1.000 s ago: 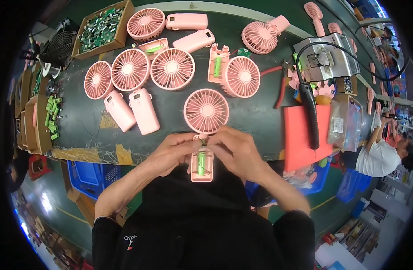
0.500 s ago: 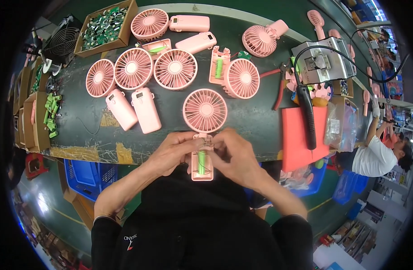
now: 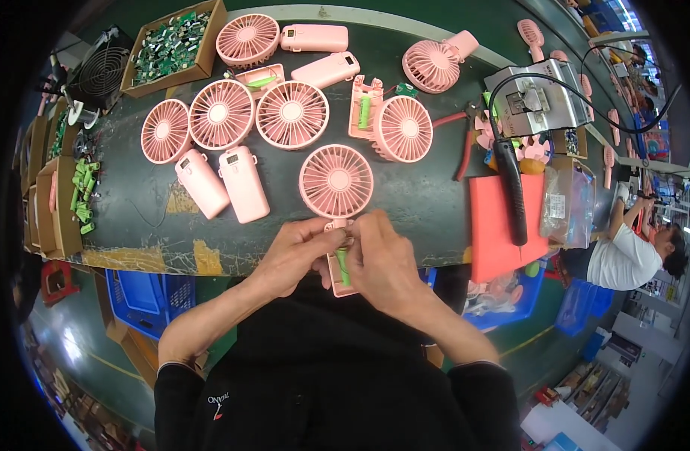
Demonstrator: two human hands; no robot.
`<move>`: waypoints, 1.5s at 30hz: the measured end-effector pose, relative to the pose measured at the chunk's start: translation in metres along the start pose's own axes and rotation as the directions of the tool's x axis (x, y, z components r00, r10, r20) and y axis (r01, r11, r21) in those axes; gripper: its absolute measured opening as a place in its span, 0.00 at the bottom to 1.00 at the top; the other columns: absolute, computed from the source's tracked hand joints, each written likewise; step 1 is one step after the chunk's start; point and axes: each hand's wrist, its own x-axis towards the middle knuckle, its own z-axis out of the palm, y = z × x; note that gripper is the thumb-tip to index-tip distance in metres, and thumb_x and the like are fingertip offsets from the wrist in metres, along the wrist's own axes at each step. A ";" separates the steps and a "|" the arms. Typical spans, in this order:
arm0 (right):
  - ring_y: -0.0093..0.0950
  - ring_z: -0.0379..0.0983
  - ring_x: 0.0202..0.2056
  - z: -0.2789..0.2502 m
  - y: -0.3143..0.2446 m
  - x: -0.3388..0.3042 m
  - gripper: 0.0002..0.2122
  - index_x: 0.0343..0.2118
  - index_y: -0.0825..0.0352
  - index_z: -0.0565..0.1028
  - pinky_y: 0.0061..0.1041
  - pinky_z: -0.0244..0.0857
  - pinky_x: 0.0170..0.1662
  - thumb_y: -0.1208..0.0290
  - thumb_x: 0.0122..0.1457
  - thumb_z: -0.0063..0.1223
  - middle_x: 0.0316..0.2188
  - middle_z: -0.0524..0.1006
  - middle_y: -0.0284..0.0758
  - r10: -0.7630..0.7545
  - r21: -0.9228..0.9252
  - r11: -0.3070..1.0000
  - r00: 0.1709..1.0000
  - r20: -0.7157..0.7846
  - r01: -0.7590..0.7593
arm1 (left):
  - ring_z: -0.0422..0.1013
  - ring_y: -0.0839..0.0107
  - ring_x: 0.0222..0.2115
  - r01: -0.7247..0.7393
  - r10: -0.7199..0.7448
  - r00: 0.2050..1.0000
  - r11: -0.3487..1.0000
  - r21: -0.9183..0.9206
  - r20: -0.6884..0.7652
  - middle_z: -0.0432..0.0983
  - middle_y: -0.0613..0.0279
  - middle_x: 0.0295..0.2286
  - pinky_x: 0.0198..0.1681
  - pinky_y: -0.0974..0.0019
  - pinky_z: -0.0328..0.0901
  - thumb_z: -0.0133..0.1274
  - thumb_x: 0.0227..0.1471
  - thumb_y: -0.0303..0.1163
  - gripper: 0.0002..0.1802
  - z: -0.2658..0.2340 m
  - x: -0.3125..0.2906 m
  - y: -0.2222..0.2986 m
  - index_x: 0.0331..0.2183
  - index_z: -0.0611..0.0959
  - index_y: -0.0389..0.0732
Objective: The person assembles portable electric fans by connecting circuit boards and wires to fan heads, fitting batteries into the handle casings by hand, and driving screws using a powered screwdriver.
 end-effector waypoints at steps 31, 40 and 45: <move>0.23 0.66 0.17 0.000 0.002 0.008 0.09 0.30 0.70 0.68 0.24 0.61 0.21 0.86 0.48 0.54 0.21 0.69 0.35 -0.044 -0.025 0.999 0.997 -0.071 0.042 | 0.76 0.69 0.28 0.071 -0.065 0.997 0.983 -0.172 0.037 0.77 0.55 0.34 0.25 0.69 0.71 0.47 0.61 0.36 0.20 -0.003 0.000 0.012 0.47 0.75 0.29; 0.24 0.67 0.17 -0.007 -0.001 0.009 0.08 0.30 0.70 0.68 0.23 0.61 0.21 0.85 0.49 0.54 0.22 0.68 0.36 0.265 0.247 0.928 0.960 0.091 -0.280 | 0.75 0.70 0.27 0.066 -0.061 0.998 0.975 -0.211 0.030 0.77 0.56 0.32 0.24 0.70 0.71 0.48 0.60 0.34 0.18 -0.002 -0.001 0.013 0.44 0.77 0.29; 0.40 0.72 0.23 -0.020 -0.008 0.020 0.08 0.32 0.70 0.67 0.35 0.66 0.25 0.81 0.50 0.52 0.25 0.71 0.41 -0.088 -0.273 0.953 0.982 0.168 0.132 | 0.75 0.72 0.27 0.058 -0.058 0.998 0.970 -0.235 0.007 0.76 0.59 0.30 0.22 0.70 0.71 0.49 0.59 0.33 0.15 -0.003 0.001 0.007 0.41 0.79 0.30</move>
